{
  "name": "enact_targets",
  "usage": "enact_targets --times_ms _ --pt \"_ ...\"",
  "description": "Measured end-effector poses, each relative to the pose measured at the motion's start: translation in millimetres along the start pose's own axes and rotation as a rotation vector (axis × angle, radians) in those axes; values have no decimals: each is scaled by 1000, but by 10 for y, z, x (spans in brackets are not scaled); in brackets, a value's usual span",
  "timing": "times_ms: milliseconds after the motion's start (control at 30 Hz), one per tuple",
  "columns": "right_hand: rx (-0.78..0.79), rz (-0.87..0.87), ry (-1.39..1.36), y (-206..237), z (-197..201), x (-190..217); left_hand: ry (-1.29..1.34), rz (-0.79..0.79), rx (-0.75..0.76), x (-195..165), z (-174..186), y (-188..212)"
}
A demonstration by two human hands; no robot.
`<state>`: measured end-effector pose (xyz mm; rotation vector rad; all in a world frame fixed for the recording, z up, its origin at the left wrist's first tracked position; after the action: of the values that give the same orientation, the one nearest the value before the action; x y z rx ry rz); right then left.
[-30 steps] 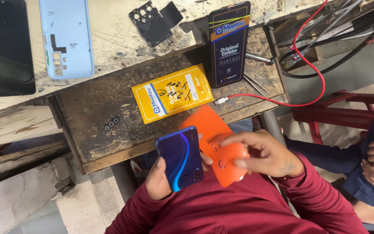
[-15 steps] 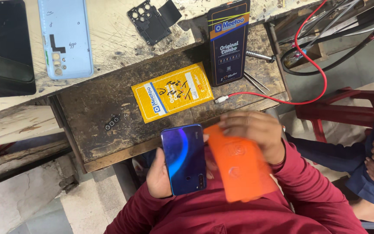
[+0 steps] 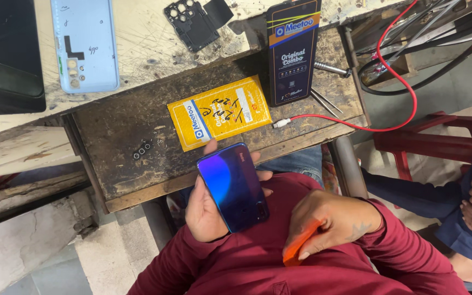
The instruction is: The person handles a disassembled smartphone, repeatedly inserting and removing a USB cable to test the charging port. They use tweezers to adjust a small internal component near the port, then wipe the phone's screen with a cloth.
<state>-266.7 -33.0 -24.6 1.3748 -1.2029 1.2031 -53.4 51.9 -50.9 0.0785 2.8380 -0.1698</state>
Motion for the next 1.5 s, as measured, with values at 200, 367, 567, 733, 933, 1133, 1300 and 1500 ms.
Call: enact_targets --times_ms 200,367,567,733,933,1133,1300,1500 --pt "-487 123 -147 -81 124 -15 41 -29 27 69 17 -1" --pt "-1078 -117 -220 -92 104 -133 -2 -25 -8 99 82 25" --pt "-1143 21 70 -273 88 107 -60 -57 -40 126 100 33" --pt "-1161 38 42 -366 85 135 -101 -59 -64 122 94 37" --pt "-1154 76 33 -386 69 107 -134 -61 -69 108 77 38" --pt "-1143 64 53 -391 58 106 -123 -67 -92 119 99 64" --pt "-1166 68 -27 -425 69 91 -137 -72 -106 113 106 58" --pt "-1147 26 14 -455 61 82 -154 -89 -64 108 84 47"
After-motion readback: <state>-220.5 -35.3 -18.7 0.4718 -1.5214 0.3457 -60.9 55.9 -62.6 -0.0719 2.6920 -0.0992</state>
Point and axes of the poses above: each hand's wrist, its own y-axis away from the middle knuckle, its own z-axis out of the back of the hand, x = y × z, the point moved 3 cm from there along -y, towards the middle knuckle, and after that the axes turned 8 degrees about x, right-handed, at the moved point
